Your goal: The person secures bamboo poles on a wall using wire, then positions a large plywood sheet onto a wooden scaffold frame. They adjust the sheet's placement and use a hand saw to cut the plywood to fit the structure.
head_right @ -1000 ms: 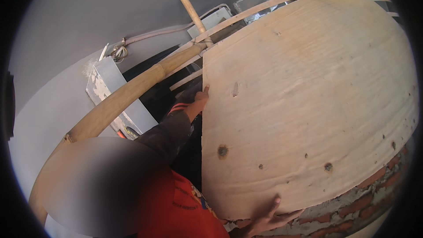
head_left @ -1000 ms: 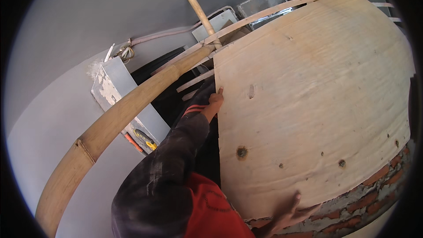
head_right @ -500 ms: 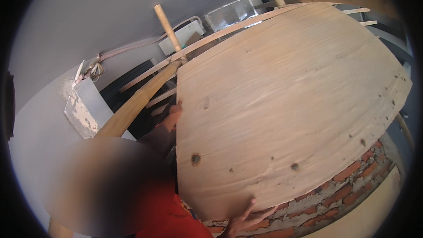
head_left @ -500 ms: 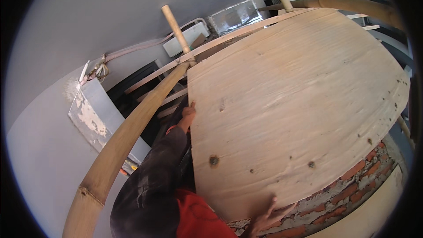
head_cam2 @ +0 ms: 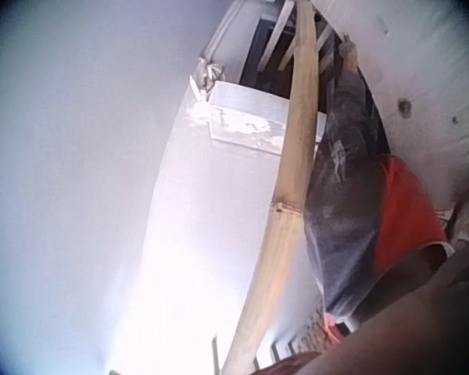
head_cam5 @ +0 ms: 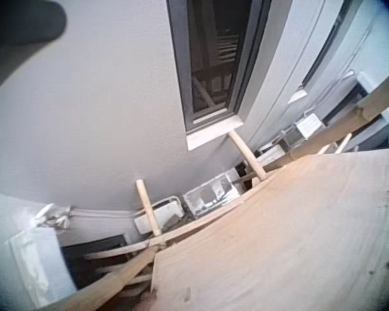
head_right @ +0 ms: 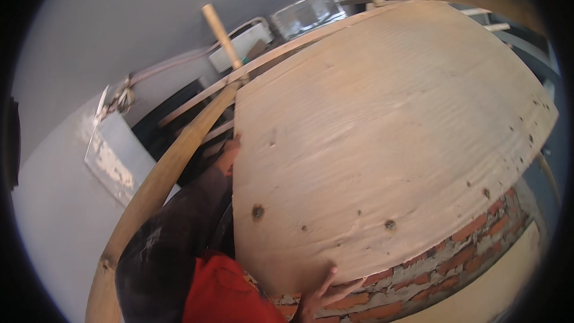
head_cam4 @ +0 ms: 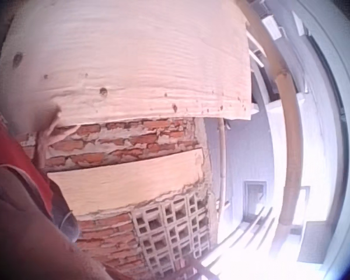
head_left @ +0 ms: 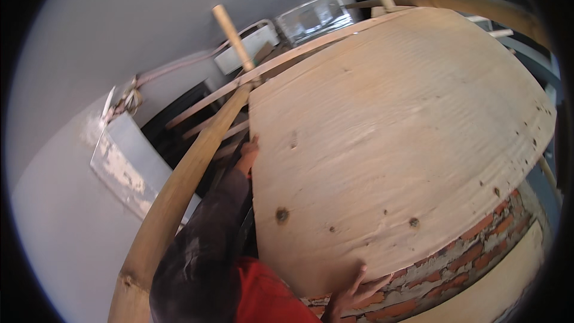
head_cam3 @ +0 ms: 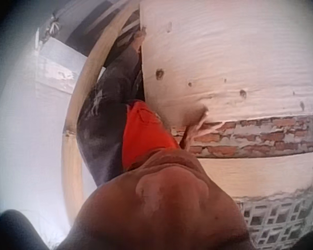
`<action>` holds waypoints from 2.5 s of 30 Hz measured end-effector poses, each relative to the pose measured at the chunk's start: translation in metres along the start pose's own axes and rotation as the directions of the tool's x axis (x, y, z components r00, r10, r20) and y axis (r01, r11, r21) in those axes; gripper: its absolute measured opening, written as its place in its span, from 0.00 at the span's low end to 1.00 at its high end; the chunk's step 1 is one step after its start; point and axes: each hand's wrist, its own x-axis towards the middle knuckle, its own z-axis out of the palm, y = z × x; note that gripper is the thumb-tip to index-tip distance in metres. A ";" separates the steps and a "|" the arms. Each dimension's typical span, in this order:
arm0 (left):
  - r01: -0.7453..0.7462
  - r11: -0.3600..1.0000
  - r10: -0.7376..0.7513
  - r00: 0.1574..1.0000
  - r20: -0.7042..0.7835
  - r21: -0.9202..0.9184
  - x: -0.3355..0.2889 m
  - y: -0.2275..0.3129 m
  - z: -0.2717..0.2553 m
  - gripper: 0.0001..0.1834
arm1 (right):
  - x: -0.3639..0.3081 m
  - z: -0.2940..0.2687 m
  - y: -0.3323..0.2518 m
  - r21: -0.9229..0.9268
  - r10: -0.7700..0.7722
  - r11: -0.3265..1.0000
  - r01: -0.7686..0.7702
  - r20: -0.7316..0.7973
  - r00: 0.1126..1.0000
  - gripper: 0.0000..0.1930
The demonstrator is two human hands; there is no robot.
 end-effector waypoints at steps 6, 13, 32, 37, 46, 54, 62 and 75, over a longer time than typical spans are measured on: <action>0.093 0.993 -0.092 0.996 0.016 -0.078 0.027 -0.008 0.015 0.41 | -0.007 0.013 -0.008 0.073 -0.049 0.996 0.051 -0.027 0.998 0.33; -0.127 0.992 0.126 0.991 0.052 0.019 0.046 -0.029 0.012 0.42 | -0.011 0.020 -0.017 0.095 -0.024 0.995 0.022 0.017 1.000 0.31; 0.042 0.995 -0.038 0.998 0.049 -0.089 0.014 -0.029 0.046 0.43 | 0.043 0.009 0.079 0.405 0.211 0.893 -0.195 0.003 0.977 0.32; 0.031 0.999 -0.031 0.999 -0.009 0.005 -0.014 -0.011 0.042 0.44 | 0.056 0.009 0.130 0.415 0.228 0.889 -0.194 -0.034 0.973 0.30; 0.145 0.977 -0.107 0.968 0.228 -0.156 -0.006 -0.013 0.038 0.34 | 0.063 0.010 0.174 0.464 0.197 0.866 -0.187 0.027 0.980 0.29; 0.134 0.937 -0.007 0.930 0.366 -0.323 -0.008 -0.024 0.024 0.26 | 0.063 0.013 0.154 0.516 0.219 0.840 -0.171 -0.033 0.975 0.30; 0.223 0.894 -0.021 0.887 0.462 -0.388 -0.013 -0.018 0.021 0.25 | 0.067 0.033 0.199 0.625 0.253 0.758 -0.189 -0.015 0.967 0.23; 0.094 0.954 0.050 0.886 0.461 -0.285 -0.026 -0.014 0.032 0.29 | 0.098 0.067 0.280 0.578 0.315 0.785 -0.223 -0.062 0.947 0.12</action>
